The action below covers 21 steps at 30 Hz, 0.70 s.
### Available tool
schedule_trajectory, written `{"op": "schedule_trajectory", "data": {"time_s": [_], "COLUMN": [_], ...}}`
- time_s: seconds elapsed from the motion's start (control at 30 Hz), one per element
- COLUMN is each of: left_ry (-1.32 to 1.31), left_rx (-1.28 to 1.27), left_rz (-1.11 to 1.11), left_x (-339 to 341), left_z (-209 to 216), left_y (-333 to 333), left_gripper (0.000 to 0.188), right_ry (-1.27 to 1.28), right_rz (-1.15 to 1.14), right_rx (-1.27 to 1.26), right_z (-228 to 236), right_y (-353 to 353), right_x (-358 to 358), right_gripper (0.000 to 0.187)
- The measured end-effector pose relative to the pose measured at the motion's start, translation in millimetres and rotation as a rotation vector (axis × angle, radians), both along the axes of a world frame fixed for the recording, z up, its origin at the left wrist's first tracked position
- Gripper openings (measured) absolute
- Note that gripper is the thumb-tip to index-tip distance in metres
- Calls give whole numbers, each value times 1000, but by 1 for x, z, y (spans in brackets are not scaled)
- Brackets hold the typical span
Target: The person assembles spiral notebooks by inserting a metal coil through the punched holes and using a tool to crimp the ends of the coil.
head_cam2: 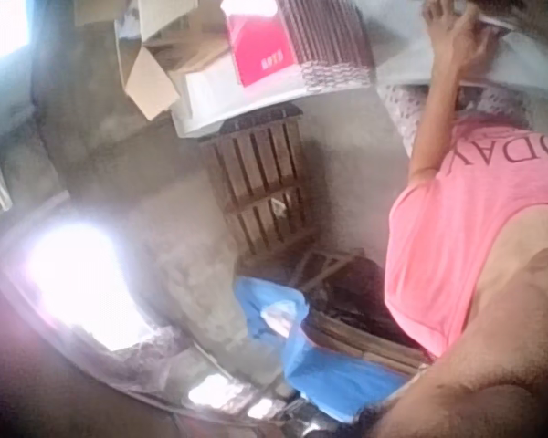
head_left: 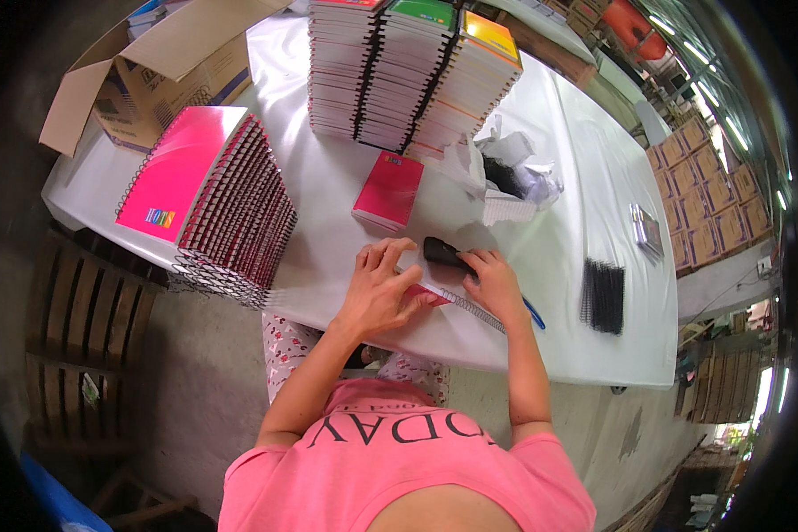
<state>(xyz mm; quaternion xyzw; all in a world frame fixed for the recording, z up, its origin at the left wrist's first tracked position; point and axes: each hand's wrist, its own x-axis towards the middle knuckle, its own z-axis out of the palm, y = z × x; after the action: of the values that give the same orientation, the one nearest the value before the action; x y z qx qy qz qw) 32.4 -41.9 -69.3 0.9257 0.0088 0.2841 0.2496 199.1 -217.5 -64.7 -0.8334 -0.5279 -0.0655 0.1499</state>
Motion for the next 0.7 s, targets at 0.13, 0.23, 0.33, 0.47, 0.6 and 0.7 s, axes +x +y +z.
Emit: {"op": "schedule_trajectory", "data": {"time_s": [0.13, 0.23, 0.33, 0.47, 0.6, 0.7], "left_ry": [-14, -23, -29, -55, -17, -30], "left_rx": [-35, -91, -102, -97, -155, -121], "left_rz": [-17, -22, -29, -21, -30, -56], "left_x": [-1, 1, 2, 1, -1, 0], "left_z": [-6, -9, -10, -6, -10, -7], "left_y": [7, 10, 11, 10, 9, 13], "left_gripper": [32, 35, 38, 38, 38, 37], "right_ry": [1055, 1399, 1418, 1240, 1297, 1157], "right_rz": [-19, 557, 389, 253, 379, 286], "right_rx": [442, 630, 549, 424, 546, 450], "right_z": [9, -4, -4, -21, -8, -5], "right_y": [-1, -1, 6, 5, 4, 6], "right_x": [4, 0, -7, -3, -11, -10], "right_gripper": [30, 24, 22, 22, 21, 20]}}
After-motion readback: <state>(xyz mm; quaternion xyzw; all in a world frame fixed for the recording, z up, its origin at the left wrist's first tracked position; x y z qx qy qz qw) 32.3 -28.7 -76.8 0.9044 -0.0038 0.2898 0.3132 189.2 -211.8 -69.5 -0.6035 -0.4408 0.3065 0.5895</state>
